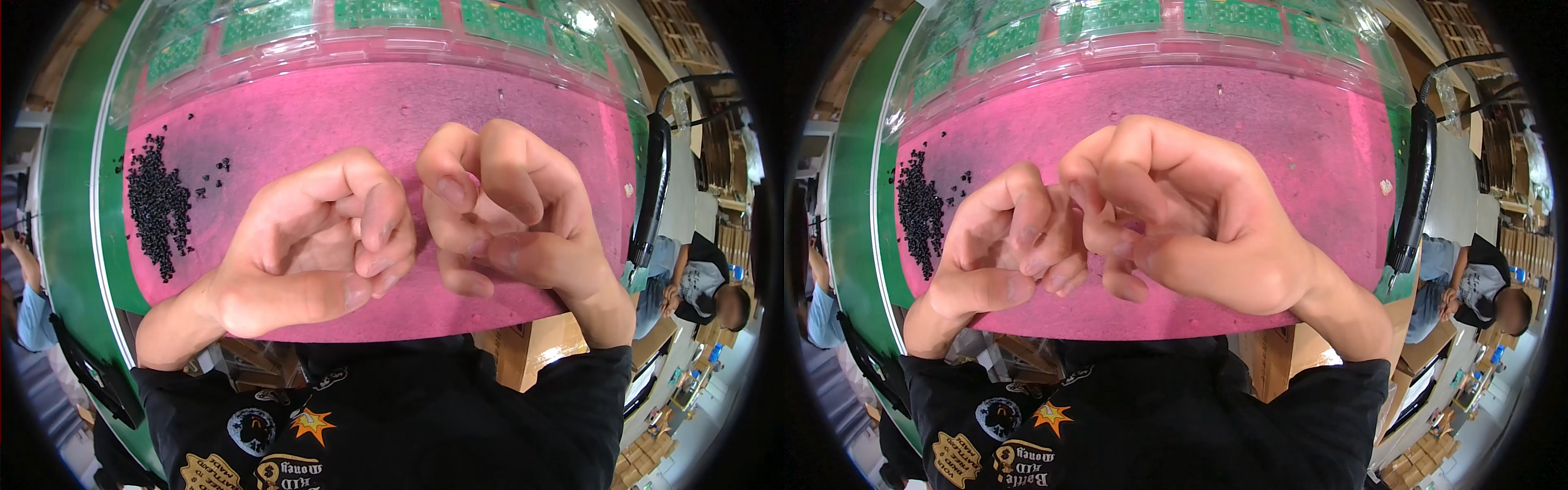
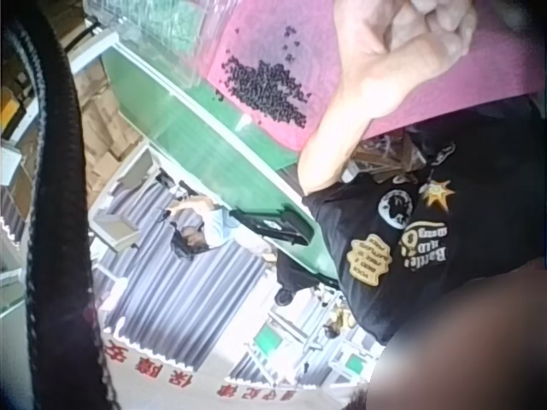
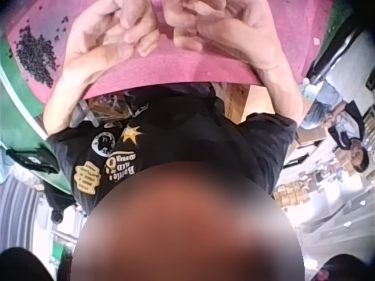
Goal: Assembling circuit boards into plastic housings and securing them with an electric screwdriver.
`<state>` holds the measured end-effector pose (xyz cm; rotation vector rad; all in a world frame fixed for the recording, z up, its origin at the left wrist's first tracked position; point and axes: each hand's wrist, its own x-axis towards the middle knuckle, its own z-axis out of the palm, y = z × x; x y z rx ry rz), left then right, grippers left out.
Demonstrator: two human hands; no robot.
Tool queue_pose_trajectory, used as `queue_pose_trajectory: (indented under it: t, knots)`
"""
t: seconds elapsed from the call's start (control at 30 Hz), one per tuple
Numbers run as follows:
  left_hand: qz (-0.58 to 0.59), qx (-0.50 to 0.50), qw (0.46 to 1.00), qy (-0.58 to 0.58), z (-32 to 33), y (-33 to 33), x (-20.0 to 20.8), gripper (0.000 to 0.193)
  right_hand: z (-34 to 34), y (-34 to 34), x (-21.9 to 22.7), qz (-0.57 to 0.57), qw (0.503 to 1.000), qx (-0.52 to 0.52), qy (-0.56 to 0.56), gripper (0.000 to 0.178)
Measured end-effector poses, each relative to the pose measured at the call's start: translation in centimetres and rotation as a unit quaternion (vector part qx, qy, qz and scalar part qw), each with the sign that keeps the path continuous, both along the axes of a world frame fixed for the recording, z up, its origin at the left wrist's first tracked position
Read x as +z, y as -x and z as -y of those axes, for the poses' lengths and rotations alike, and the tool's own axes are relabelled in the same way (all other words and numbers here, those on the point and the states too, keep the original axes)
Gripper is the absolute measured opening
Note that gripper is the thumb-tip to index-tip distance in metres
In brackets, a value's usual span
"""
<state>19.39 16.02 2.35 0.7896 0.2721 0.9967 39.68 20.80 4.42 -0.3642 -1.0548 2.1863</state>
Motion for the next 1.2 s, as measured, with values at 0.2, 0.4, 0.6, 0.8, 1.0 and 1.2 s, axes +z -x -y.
queue_pose_trajectory:
  t: [0.2, 0.4, 0.6, 0.8, 1.0, 1.2]
  knots:
    - [-0.002, 0.002, 1.000, -0.010, 0.1, 0.2, 0.3, 0.031, -0.5, -0.2, -0.3, -0.024, 0.999, 0.033, -0.010, 0.031]
    - [0.090, -0.022, 0.993, 0.069, -0.4, 0.6, 0.2, 0.033, -0.4, -0.3, 0.0, -0.004, 0.999, 0.035, 0.002, 0.030]
    - [0.138, -0.028, 0.989, 0.045, -0.3, 0.5, -0.3, 0.031, -0.3, -0.3, 0.1, -0.006, 0.999, 0.044, 0.019, 0.028]
    - [0.047, -0.019, 0.998, 0.043, -0.4, 0.7, 0.6, 0.031, -0.6, -0.5, -0.3, -0.011, 0.999, 0.051, -0.006, 0.027]
    - [0.046, -0.028, 0.999, 0.002, -0.4, 0.6, 0.5, 0.028, -0.4, -0.3, -0.2, -0.021, 0.998, 0.053, -0.001, 0.027]
    - [0.030, -0.029, 0.999, -0.019, -0.4, 0.6, 0.3, 0.026, -0.4, -0.3, -0.2, -0.029, 0.998, 0.050, 0.015, 0.027]
